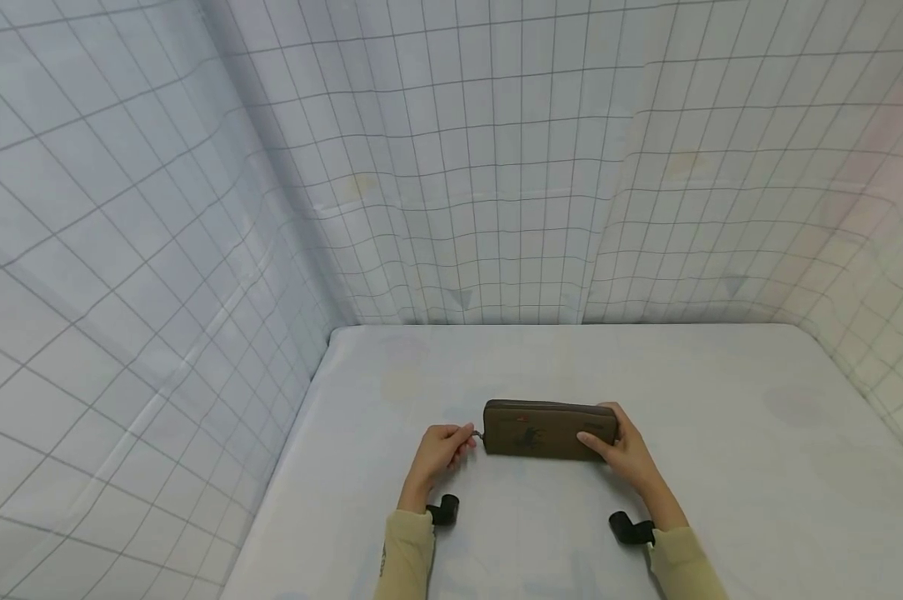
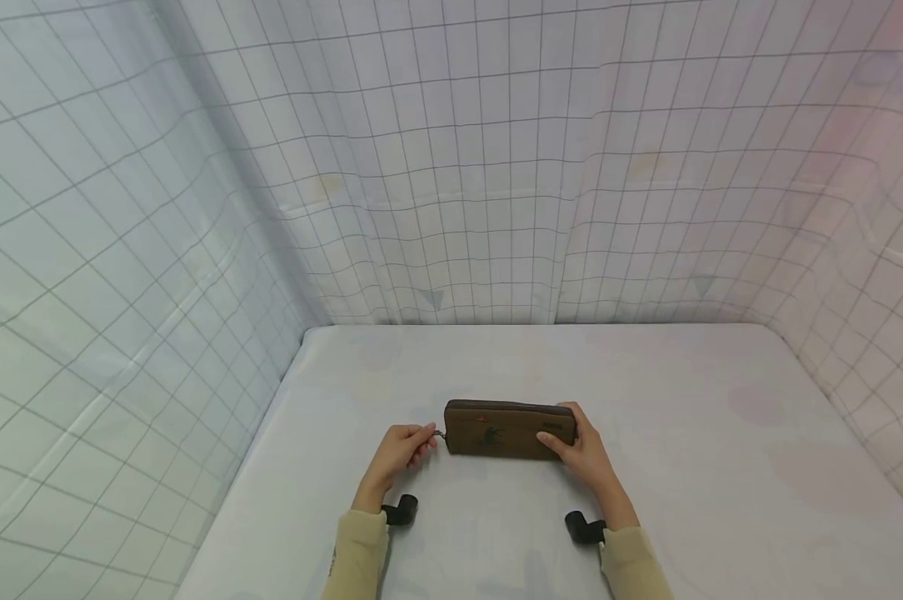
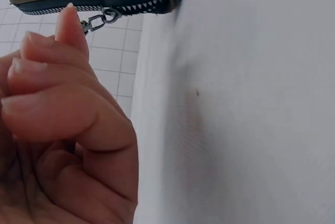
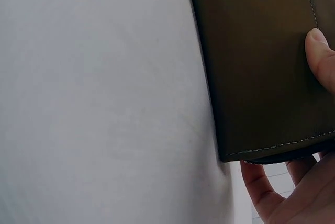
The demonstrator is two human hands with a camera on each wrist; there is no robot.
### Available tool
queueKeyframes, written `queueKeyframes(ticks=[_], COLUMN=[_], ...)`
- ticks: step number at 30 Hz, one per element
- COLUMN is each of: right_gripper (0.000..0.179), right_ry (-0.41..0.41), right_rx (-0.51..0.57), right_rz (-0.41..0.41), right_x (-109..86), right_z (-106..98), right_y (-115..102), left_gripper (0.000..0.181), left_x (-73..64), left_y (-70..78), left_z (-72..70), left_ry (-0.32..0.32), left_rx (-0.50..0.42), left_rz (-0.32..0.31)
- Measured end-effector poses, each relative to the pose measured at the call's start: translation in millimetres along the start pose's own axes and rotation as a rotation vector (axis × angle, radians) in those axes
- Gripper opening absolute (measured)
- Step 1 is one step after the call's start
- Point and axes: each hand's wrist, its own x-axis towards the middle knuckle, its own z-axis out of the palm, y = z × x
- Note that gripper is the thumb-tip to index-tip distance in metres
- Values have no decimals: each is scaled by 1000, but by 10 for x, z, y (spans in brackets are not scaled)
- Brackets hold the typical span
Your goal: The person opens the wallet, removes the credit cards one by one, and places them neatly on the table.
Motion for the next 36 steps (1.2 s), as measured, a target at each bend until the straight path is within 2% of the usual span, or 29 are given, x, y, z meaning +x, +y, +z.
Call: queueKeyframes(ticks=[7,19,24,26,31,36], right_gripper=[42,41,43,44,44,45], right_ry=[5,-12,-13,-11,-3,-5], right_rx=[-27,-18,-36,-32,-20,-12], right_rz=[-26,-23,-29,-36,-38,-33], right_x=[-5,-13,43,65,72,68], right_z=[9,8,9,16,30,24], right_y=[5,-8,185,285,344,343], left_gripper=[50,52,36,32,38,45], left_x=[-5,24,-78,-79,51,54], left_y=[80,183,423,471,384,396], left_z=[22,64,38,25,54,130], left_ry=[41,70,37,23,26,60], left_rx=[-32,-213,-251,-268,-277,-302], left_rz=[-8,-35,-24,-25,-3,13])
